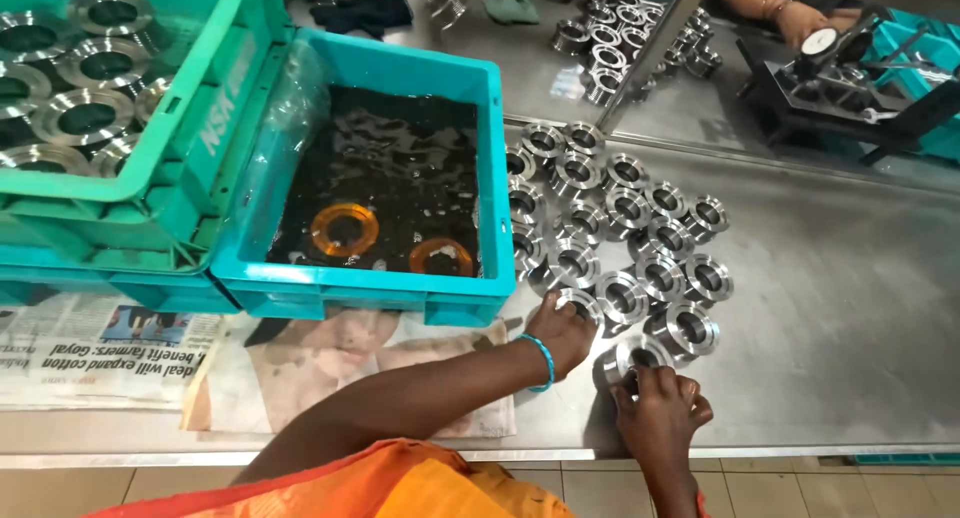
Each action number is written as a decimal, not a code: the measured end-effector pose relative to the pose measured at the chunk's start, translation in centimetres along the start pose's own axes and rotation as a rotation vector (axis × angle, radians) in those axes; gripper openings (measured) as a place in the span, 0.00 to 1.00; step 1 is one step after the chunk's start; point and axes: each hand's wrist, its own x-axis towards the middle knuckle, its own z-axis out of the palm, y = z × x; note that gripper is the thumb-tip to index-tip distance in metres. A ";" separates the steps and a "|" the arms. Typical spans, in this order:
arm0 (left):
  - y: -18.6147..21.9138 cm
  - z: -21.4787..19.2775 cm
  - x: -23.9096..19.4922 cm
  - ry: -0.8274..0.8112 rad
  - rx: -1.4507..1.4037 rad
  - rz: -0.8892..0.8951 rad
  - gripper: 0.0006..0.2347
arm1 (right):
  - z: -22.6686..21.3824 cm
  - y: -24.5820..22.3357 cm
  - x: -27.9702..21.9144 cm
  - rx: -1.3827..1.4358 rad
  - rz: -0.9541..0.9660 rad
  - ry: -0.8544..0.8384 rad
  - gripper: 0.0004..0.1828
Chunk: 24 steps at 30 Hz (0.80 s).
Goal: The person picks up metal rings from a green crate, dips them into a liquid-filled blue crate, and places them onto a metal table. They then transfer metal cylinders between green crates, wipe them with a cloth, and continue moving rings from the blue crate to the table.
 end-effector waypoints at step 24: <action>-21.2 -22.7 -8.4 0.282 -0.494 -0.462 0.17 | -8.4 -11.7 21.5 1.207 -0.479 -0.009 0.12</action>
